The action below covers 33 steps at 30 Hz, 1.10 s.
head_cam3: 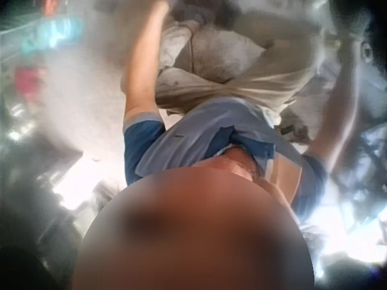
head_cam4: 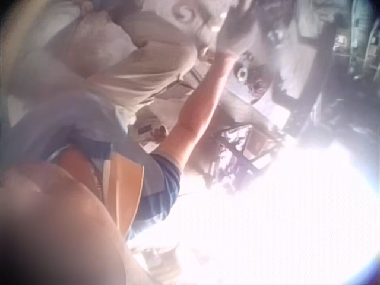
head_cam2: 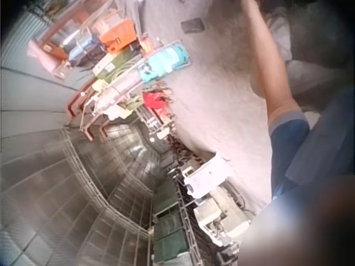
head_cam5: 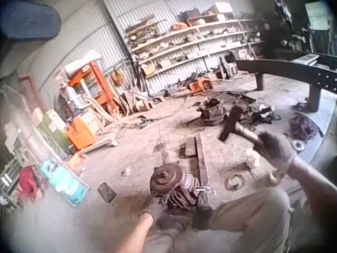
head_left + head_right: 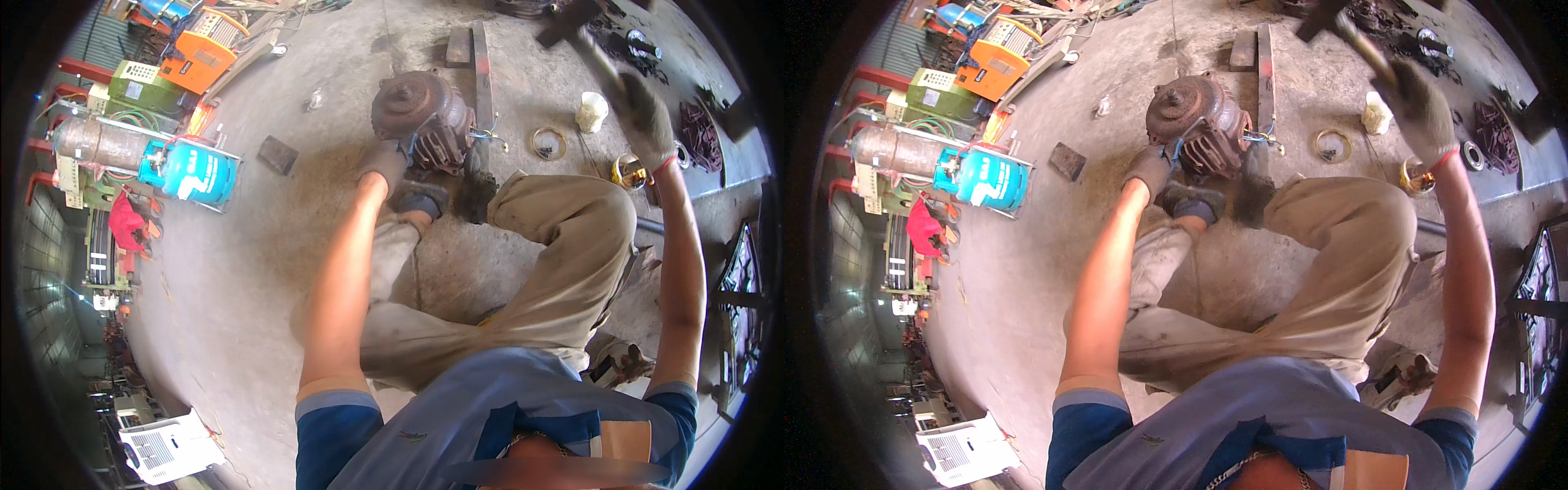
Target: The person sits on the floor and uses a hammer and chisel to chip away rust and debris from a motor housing. They repeatedly reposition the motor and strike different areas to clean the surface.
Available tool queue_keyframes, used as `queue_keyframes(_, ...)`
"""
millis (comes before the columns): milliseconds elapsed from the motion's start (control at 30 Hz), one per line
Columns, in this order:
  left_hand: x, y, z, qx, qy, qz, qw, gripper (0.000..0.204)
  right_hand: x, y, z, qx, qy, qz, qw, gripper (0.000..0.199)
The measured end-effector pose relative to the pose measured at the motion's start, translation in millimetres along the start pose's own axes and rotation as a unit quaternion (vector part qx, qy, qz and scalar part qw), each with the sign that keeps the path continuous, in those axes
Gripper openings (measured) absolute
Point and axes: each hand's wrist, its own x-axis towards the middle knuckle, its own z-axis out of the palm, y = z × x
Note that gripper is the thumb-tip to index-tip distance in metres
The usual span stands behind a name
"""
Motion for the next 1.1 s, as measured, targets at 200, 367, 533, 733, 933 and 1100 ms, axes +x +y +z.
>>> queue_keyframes(200,1.2,3.6,16.1,0.011,0.043,-0.042,0.998,0.038,48.2,-129.8,14.0,0.241,-0.069,0.091,0.964,0.035)
queue_keyframes(367,-3.5,11.7,23.6,0.082,0.055,-0.066,0.993,0.037,-4.7,-179.9,92.2,0.303,-0.164,0.187,0.920,0.038)
queue_keyframes(533,-0.8,8.1,15.6,0.017,-0.010,-0.053,0.998,0.035,6.0,-169.8,104.5,0.225,-0.324,0.172,0.903,0.038)
queue_keyframes(733,-0.7,10.3,18.2,0.044,-0.002,-0.075,0.996,0.035,14.7,-173.8,108.0,0.302,-0.163,0.090,0.935,0.039)
queue_keyframes(933,-4.8,10.7,14.0,0.013,0.004,-0.061,0.998,0.033,9.4,-161.1,118.2,0.225,-0.304,0.110,0.919,0.044)
queue_keyframes(1100,-4.9,10.1,16.3,0.033,0.005,-0.064,0.997,0.035,3.2,-161.8,108.8,0.261,-0.221,0.074,0.937,0.046)
